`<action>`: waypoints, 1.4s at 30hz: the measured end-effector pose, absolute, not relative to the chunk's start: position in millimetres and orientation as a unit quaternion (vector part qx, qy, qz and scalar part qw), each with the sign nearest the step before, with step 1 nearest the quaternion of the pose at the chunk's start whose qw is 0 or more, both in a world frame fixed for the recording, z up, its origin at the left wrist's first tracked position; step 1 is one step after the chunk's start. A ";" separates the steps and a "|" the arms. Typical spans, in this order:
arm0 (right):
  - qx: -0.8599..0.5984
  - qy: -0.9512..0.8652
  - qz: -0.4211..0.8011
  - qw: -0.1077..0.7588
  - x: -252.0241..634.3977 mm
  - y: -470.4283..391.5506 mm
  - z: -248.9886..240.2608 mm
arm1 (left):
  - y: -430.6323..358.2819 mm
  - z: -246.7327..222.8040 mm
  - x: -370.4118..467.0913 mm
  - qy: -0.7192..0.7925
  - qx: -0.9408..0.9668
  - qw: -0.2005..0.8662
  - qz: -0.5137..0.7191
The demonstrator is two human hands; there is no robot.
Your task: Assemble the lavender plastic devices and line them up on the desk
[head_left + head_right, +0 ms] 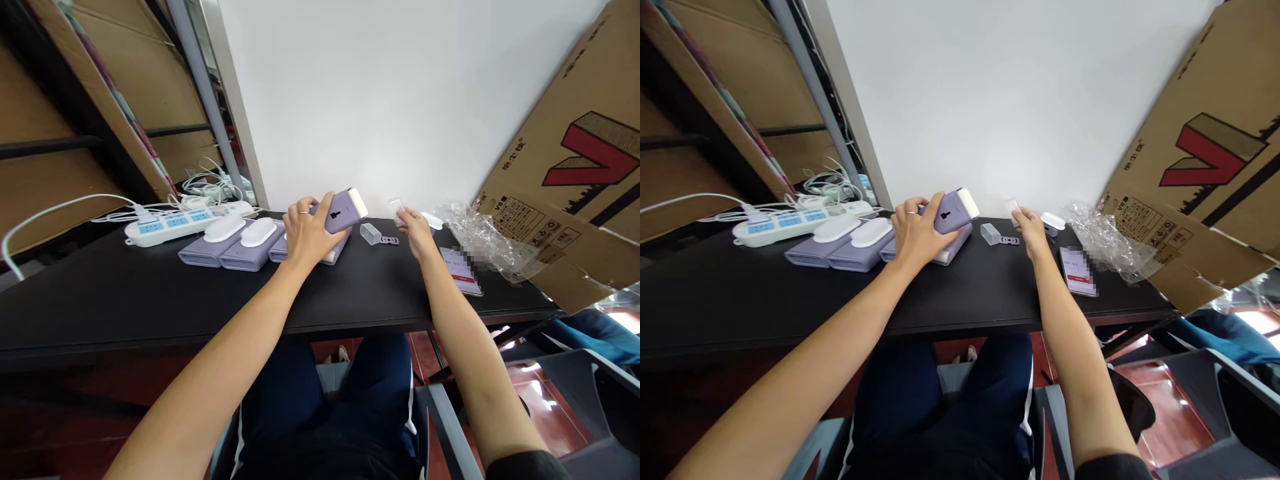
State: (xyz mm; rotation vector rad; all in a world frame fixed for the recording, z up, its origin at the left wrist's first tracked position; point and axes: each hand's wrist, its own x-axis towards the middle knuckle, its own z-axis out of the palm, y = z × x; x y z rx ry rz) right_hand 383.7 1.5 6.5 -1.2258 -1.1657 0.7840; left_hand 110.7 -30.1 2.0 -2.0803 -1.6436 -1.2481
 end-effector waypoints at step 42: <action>-0.384 -0.564 0.451 0.576 331.7 -27.8 8.4 | -35.6 -3.3 115.2 -0.505 -0.774 0.139 -0.357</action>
